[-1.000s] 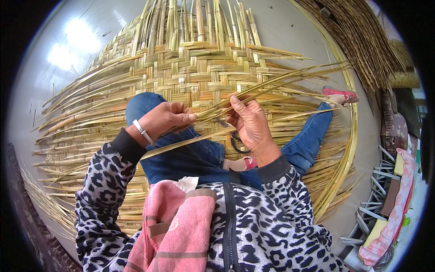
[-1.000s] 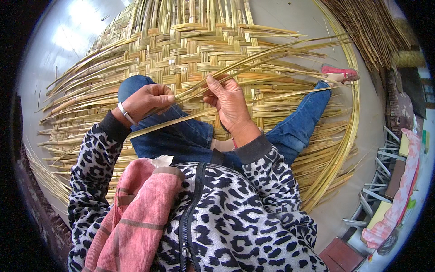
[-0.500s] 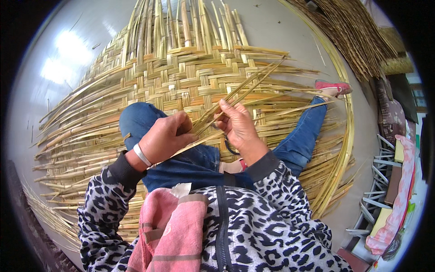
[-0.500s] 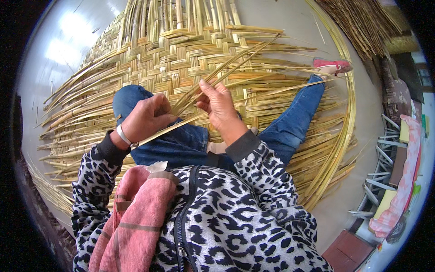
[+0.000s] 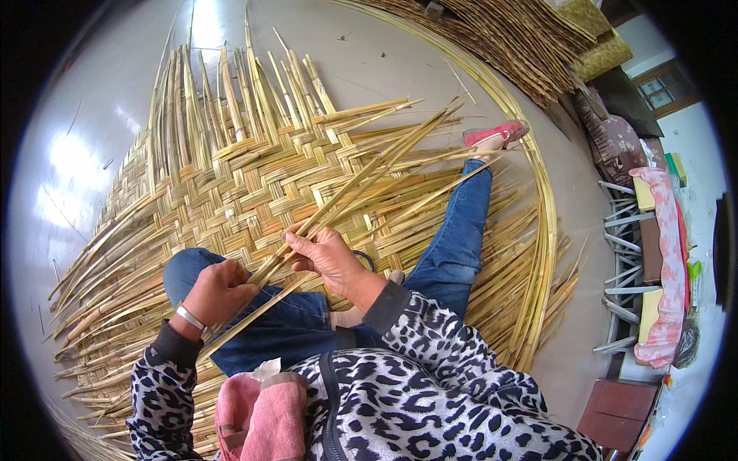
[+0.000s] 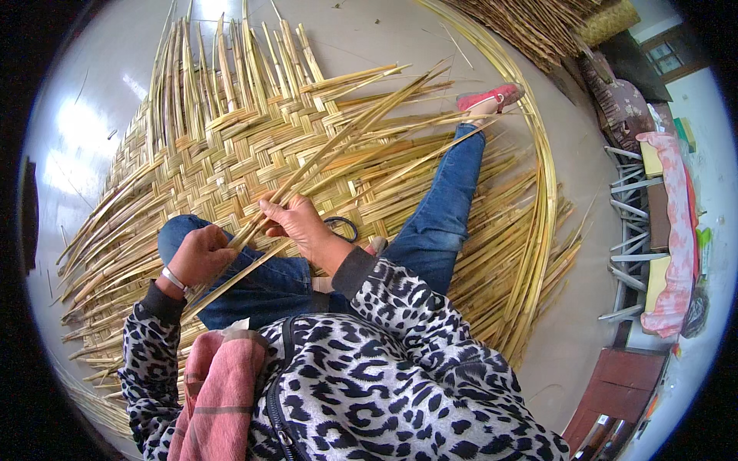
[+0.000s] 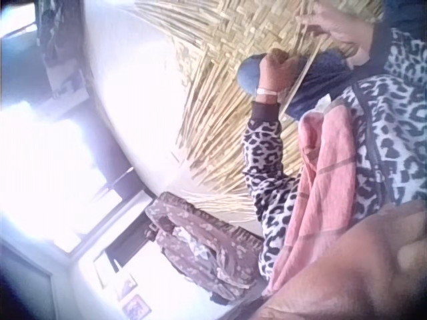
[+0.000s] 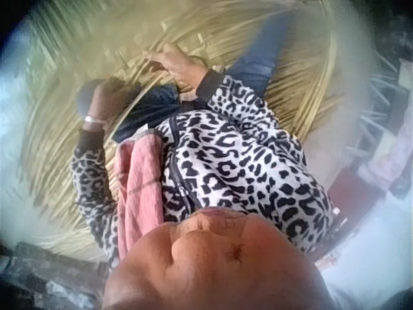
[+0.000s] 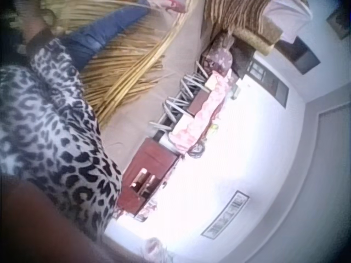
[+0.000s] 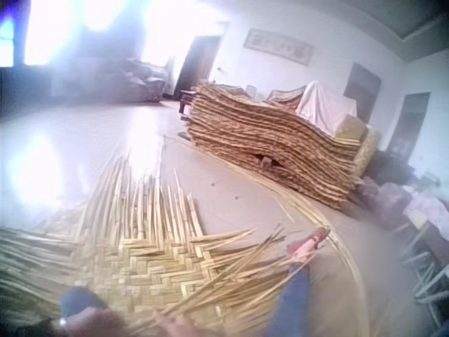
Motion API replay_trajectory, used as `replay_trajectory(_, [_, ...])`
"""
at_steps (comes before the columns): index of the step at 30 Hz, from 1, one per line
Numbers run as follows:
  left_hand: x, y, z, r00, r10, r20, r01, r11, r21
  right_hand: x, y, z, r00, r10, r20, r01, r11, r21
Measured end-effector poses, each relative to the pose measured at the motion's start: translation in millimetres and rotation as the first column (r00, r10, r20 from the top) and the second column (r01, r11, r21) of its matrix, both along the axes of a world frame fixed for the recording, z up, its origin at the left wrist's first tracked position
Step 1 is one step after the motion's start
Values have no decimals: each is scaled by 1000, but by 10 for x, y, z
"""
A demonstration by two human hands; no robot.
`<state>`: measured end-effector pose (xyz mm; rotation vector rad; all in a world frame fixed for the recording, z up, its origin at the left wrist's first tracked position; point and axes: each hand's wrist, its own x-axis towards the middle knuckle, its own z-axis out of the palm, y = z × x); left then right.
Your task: The person sits on the floor and weaves thin bamboo strips into a large circular basket base. They interlace the strips by hand, occasionally using scissors to trim excess material and adjust the weave.
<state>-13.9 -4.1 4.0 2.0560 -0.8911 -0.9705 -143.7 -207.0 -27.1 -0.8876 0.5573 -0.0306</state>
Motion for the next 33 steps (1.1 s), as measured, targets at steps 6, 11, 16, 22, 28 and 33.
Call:
replay_trajectory(6, [193, 168, 47, 967, -17, -253, 67, 980, 189, 93, -171, -103, 997, -75, 23, 77, 991, -107])
replay_trajectory(11, [384, 364, 162, 921, -32, -389, 101, 982, 157, 155, -428, -151, 975, -206, 81, 216, 965, -147])
replay_trajectory(16, [666, 414, 434, 958, -38, -284, 130, 941, 312, 261, -453, -174, 971, -211, 110, 221, 970, -97])
replay_trajectory(22, [1041, 361, 405, 314, -115, 943, -109, 982, 156, 475, -328, -118, 947, -229, 225, 184, 962, 202])
replay_trajectory(28, [1297, 243, -90, 643, -38, 765, -205, 954, 220, 793, -452, -118, 965, -217, 150, 216, 976, 24])
replay_trajectory(33, [1360, 231, -280, 929, 1, 370, -65, 985, 160, 1024, -492, -179, 972, -141, 186, 161, 982, -95])
